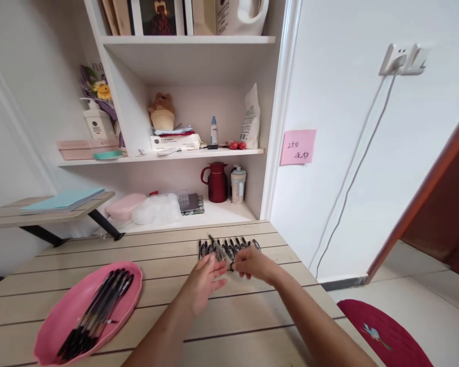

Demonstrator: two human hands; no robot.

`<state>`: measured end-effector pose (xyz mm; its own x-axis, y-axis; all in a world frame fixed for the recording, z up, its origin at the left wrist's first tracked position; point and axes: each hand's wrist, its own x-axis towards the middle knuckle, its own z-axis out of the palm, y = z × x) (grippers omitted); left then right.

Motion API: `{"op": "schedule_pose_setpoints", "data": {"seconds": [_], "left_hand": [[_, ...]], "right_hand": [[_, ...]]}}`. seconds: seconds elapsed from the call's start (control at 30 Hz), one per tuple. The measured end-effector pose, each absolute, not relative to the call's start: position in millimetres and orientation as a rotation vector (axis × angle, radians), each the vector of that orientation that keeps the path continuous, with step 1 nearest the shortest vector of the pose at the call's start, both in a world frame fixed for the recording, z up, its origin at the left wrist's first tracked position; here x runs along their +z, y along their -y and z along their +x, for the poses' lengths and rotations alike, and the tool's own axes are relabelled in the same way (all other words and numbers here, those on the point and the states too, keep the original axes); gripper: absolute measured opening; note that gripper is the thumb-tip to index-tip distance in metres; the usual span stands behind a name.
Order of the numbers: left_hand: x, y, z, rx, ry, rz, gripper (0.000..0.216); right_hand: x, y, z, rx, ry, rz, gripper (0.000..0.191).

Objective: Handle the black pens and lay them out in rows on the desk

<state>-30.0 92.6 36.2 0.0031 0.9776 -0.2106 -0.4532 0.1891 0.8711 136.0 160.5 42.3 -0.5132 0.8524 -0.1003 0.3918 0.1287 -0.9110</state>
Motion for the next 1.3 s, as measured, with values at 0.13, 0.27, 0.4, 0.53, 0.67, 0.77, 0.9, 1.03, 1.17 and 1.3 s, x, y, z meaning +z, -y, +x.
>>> {"op": "schedule_pose_setpoints", "data": {"seconds": [0.13,0.27,0.4,0.53,0.67,0.77,0.9,1.03,1.17,1.3], "left_hand": [[19.5,-108.0,-6.5,1.329,-0.948,0.623,0.031],[7.7,-106.2,-6.2,1.325,-0.951,0.601,0.032],[-1.4,-101.1,-2.7,1.290,-1.007,0.707,0.034],[-6.7,-100.7,2.4,1.222,-1.118,0.867,0.038],[-7.3,-100.9,3.2,1.177,-1.168,0.907,0.039],[-6.5,-100.2,3.0,1.163,-1.173,0.923,0.040],[-5.3,-99.1,3.3,1.145,-1.179,0.971,0.039],[-5.6,-98.5,4.1,1.100,-1.176,1.035,0.036],[-9.9,-98.9,5.1,1.047,-1.183,1.095,0.033],[-15.5,-100.5,4.3,1.022,-1.161,1.156,0.032]], "right_hand": [[34.8,-155.3,122.9,1.470,2.059,-1.064,0.016],[33.7,-186.6,157.4,0.794,1.951,-1.487,0.014],[15.3,-216.2,189.7,0.363,1.713,-1.803,0.011],[-9.8,-223.3,191.9,0.408,1.766,-1.855,0.017],[-18.7,-222.9,184.0,0.371,1.819,-1.885,0.019],[-17.0,-221.5,182.1,0.365,1.838,-1.901,0.021],[-6.4,-216.5,187.6,0.438,1.819,-1.897,0.026],[15.5,-210.7,193.9,0.529,1.823,-1.846,0.018],[37.6,-202.6,182.6,0.952,1.704,-1.549,0.008],[45.5,-191.4,160.4,1.421,1.365,-1.073,0.017]]}}
